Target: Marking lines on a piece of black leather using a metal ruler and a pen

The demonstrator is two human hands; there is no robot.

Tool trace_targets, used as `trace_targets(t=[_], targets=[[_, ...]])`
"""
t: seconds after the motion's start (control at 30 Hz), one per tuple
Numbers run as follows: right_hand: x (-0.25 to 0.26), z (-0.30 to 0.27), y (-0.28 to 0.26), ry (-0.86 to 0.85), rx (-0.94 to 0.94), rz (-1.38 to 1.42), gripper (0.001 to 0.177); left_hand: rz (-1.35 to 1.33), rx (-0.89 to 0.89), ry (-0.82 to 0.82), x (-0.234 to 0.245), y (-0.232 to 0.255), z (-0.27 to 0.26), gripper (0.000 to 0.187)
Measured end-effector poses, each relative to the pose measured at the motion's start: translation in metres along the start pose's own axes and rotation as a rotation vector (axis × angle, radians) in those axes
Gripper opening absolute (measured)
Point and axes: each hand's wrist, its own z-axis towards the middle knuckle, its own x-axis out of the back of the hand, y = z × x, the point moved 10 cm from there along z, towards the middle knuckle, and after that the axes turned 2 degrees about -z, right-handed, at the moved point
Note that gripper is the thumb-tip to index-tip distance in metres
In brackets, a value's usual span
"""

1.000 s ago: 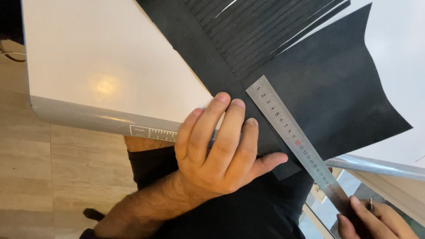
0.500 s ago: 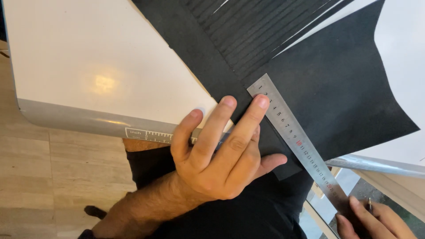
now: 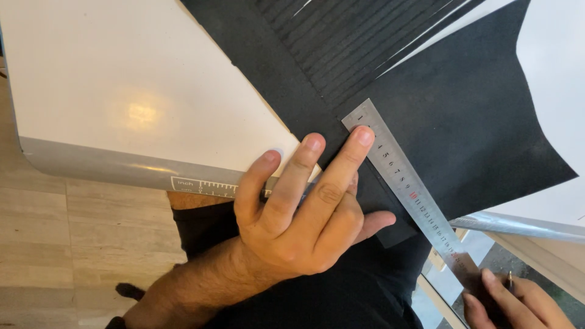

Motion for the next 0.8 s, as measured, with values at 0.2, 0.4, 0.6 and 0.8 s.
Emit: trace_targets(t=[0.2, 0.4, 0.6, 0.8], targets=[[0.003, 0.002, 0.003, -0.008, -0.120, 0.035, 0.054, 0.010, -0.011, -0.004, 0.000, 0.000, 0.002, 0.043], [0.003, 0.005, -0.002, 0.013, 0.002, -0.002, 0.057, 0.044, -0.006, -0.028, -0.002, 0.003, 0.003, 0.041], [-0.003, 0.008, 0.009, -0.028, -0.026, -0.021, 0.056, 0.073, 0.007, -0.150, -0.010, 0.006, 0.000, 0.050], [-0.009, 0.018, 0.068, -0.151, 0.088, -0.159, 0.062, 0.077, 0.030, -0.158, -0.011, 0.004, 0.002, 0.050]])
